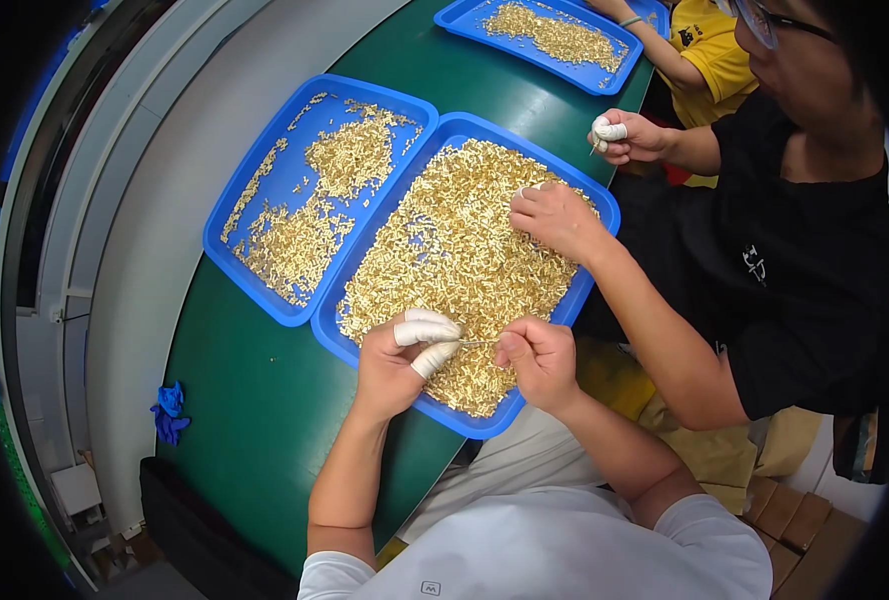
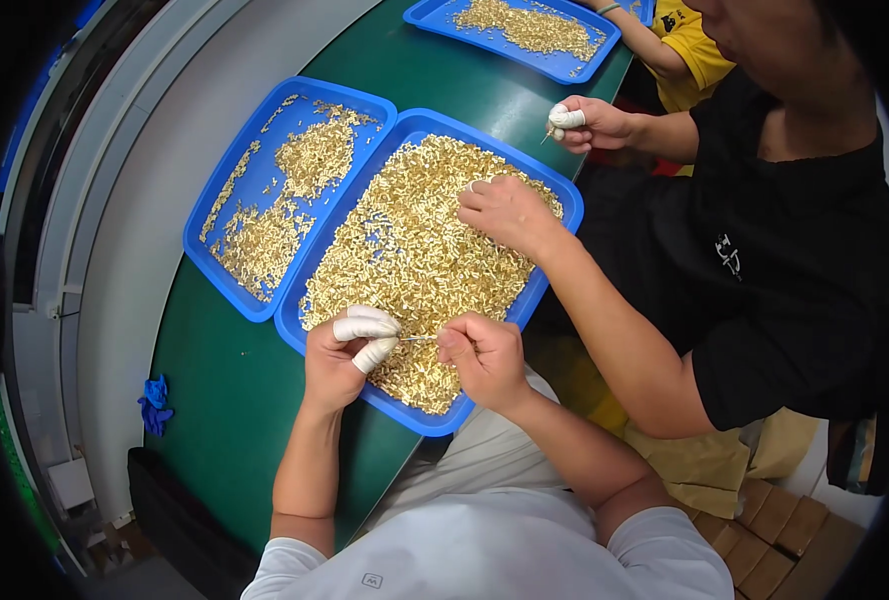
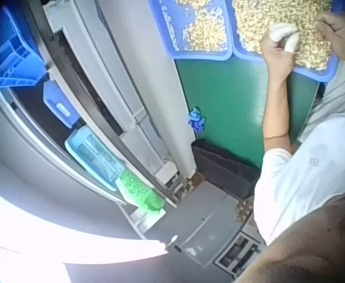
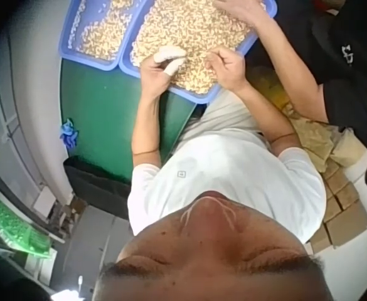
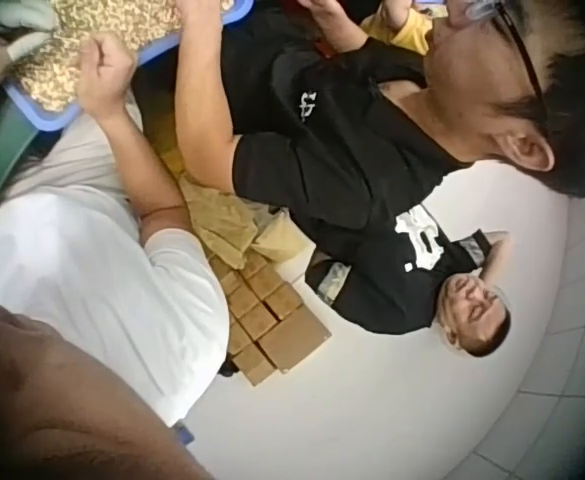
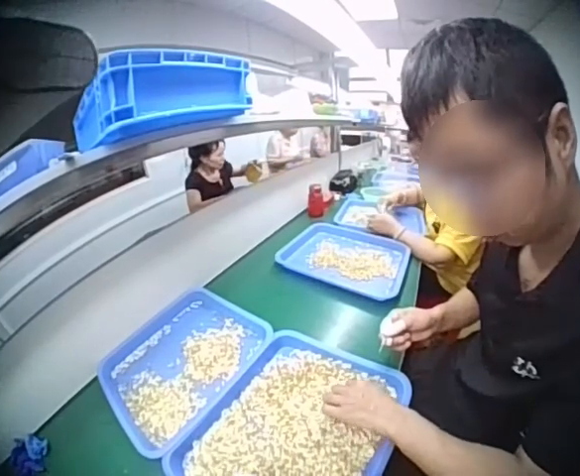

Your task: Sorting and inspecting small seeds or parts into containers at a manual workstation.

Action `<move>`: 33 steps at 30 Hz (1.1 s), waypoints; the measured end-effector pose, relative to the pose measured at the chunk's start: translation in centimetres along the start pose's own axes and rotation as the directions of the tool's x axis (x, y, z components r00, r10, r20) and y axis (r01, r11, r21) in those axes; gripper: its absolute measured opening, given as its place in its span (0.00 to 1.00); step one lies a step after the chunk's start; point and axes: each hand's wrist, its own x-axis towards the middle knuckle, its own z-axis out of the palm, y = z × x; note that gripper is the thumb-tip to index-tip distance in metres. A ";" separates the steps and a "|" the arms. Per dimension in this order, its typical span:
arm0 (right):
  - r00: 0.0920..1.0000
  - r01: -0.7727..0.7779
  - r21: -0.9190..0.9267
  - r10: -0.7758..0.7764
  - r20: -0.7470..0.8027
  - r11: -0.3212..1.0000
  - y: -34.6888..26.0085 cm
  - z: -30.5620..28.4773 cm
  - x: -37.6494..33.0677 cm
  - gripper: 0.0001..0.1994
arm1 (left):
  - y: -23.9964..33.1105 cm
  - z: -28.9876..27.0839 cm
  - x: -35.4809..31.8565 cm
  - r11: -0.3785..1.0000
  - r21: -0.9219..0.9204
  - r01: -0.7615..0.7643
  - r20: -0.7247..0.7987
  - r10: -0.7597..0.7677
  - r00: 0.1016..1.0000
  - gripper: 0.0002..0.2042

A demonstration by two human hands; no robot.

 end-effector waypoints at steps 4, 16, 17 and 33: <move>1.000 0.000 0.001 0.000 0.005 1.000 -0.1 0.0 0.1 0.11 | -0.1 0.3 -0.2 0.999 0.017 0.040 0.012 -0.040 0.999 0.08; 1.000 0.017 -0.052 -0.017 -0.003 0.999 -0.3 0.2 0.2 0.11 | 1.1 1.8 -0.1 0.844 0.530 -0.081 -0.073 0.140 0.987 0.03; 1.000 0.024 -0.067 -0.023 0.005 0.997 -0.3 0.2 0.2 0.10 | 0.9 1.7 -0.2 0.832 0.549 -0.075 -0.071 0.136 0.988 0.02; 1.000 -0.017 0.044 0.017 -0.003 0.999 -0.4 0.1 0.0 0.13 | 0.7 0.3 -0.2 0.903 0.430 -0.022 -0.009 0.029 1.000 0.24</move>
